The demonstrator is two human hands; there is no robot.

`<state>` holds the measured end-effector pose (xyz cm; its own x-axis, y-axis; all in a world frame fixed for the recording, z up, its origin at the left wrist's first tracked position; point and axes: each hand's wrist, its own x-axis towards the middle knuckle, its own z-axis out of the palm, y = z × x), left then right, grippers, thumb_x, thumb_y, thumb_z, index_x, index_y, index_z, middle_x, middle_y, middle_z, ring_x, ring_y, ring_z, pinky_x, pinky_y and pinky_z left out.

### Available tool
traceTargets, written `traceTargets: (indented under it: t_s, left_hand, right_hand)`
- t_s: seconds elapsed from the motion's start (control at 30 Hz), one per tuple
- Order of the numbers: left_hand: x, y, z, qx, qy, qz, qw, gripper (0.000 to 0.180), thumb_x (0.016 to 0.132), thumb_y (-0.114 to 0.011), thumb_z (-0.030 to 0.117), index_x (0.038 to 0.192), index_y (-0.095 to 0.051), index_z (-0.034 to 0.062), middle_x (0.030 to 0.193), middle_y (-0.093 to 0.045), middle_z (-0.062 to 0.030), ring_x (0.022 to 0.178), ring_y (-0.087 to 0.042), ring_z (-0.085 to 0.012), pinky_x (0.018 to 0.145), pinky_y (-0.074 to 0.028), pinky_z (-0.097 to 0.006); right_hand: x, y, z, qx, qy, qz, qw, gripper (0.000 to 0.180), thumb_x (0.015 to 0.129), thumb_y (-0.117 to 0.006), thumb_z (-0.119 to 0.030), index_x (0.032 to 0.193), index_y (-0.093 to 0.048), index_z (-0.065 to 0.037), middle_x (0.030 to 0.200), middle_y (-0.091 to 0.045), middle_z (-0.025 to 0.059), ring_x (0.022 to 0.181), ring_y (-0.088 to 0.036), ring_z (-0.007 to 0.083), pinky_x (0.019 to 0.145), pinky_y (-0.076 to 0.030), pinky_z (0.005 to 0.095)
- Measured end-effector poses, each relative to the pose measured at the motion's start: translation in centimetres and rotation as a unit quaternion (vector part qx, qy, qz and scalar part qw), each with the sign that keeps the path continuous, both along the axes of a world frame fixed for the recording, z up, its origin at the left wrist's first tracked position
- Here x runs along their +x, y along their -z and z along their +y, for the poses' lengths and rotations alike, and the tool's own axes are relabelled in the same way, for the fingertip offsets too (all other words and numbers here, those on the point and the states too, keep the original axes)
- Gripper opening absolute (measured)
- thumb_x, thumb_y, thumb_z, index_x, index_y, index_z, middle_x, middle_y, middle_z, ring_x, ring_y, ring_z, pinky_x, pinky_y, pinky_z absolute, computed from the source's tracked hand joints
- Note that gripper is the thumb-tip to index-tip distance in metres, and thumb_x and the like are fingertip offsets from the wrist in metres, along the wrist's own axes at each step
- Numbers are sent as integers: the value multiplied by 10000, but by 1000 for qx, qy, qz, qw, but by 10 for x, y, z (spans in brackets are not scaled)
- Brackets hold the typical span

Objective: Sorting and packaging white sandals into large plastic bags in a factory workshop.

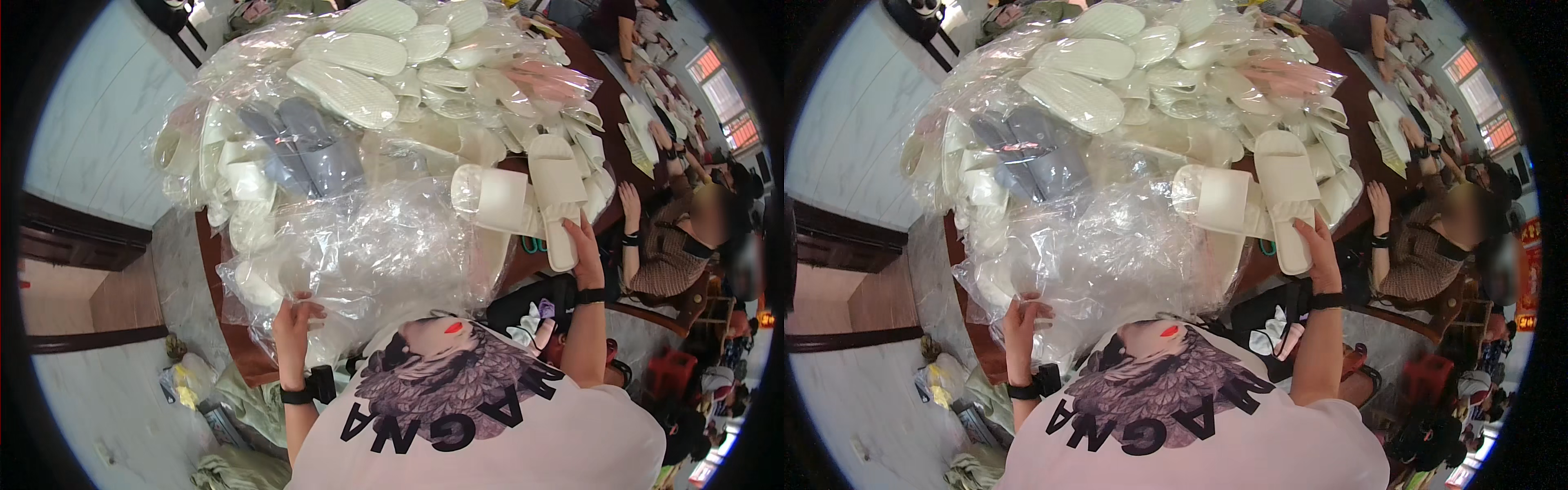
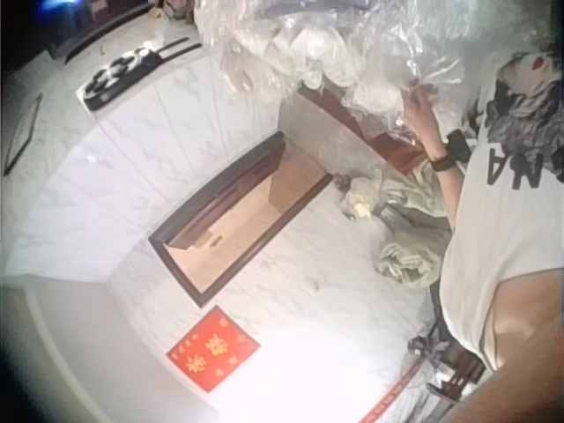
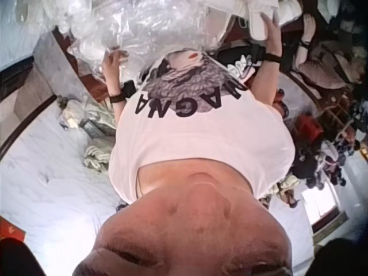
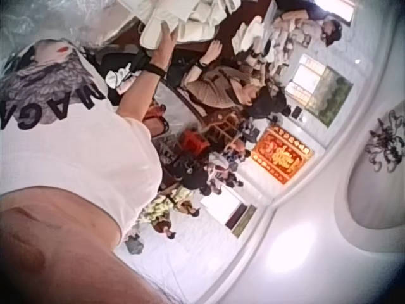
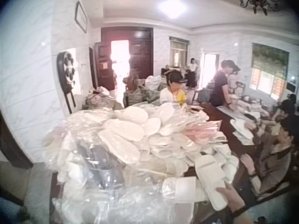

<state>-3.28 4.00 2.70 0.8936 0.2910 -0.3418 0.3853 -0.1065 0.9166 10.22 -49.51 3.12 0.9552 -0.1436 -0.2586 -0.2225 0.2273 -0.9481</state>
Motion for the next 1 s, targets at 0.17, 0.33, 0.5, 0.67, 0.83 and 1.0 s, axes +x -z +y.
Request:
traceTargets:
  t_s: [0.17,0.33,0.5,0.67,0.83,1.0]
  left_hand:
    - [3,-31,-16,40,-30,-16,999,444,938,-615,68,1338,-430,18,932,-680,-115,804,-689,-190,679,-574,-289]
    - [0,-69,-40,314,-115,-99,937,696,808,-749,57,1420,-417,62,1362,-509,-164,1256,-519,-280,943,-484,-410]
    - [0,-50,-52,533,88,-276,795,682,774,-751,112,1397,-474,98,1490,-420,-160,1441,-305,-322,1163,-179,-563]
    - [9,-9,-48,527,240,-70,812,438,884,-664,176,1308,-564,126,1482,-453,-36,1433,-334,-265,1168,-127,-608]
    - [20,-39,-53,503,189,-108,837,248,914,-632,126,1160,-633,97,1223,-654,-56,1267,-532,-268,1128,-229,-564]
    - [38,-59,-72,309,9,-150,939,127,933,-589,56,1016,-677,19,958,-703,-132,803,-676,-251,744,-509,-355]
  right_hand:
    - [-1,5,-13,4,60,-39,997,513,905,-664,-130,1375,-493,-15,1188,-657,87,994,-668,174,823,-553,304]
    - [7,5,-19,28,128,-40,991,507,916,-656,-127,1382,-487,-18,1194,-651,86,1006,-663,177,838,-547,297]
    - [18,5,-24,-5,102,-24,994,540,910,-659,-123,1402,-466,-12,1219,-638,88,1031,-654,177,850,-544,299]
    - [15,1,19,38,-2,-21,999,537,905,-637,-117,1403,-462,-17,1229,-632,90,1033,-650,181,864,-541,301]
    - [12,25,89,61,-208,4,976,471,899,-633,-111,1345,-509,-20,1205,-632,59,1078,-596,135,933,-473,290]
    - [16,54,136,-42,-333,60,940,518,893,-679,-164,1357,-503,-14,1200,-627,42,1084,-576,122,946,-443,271]
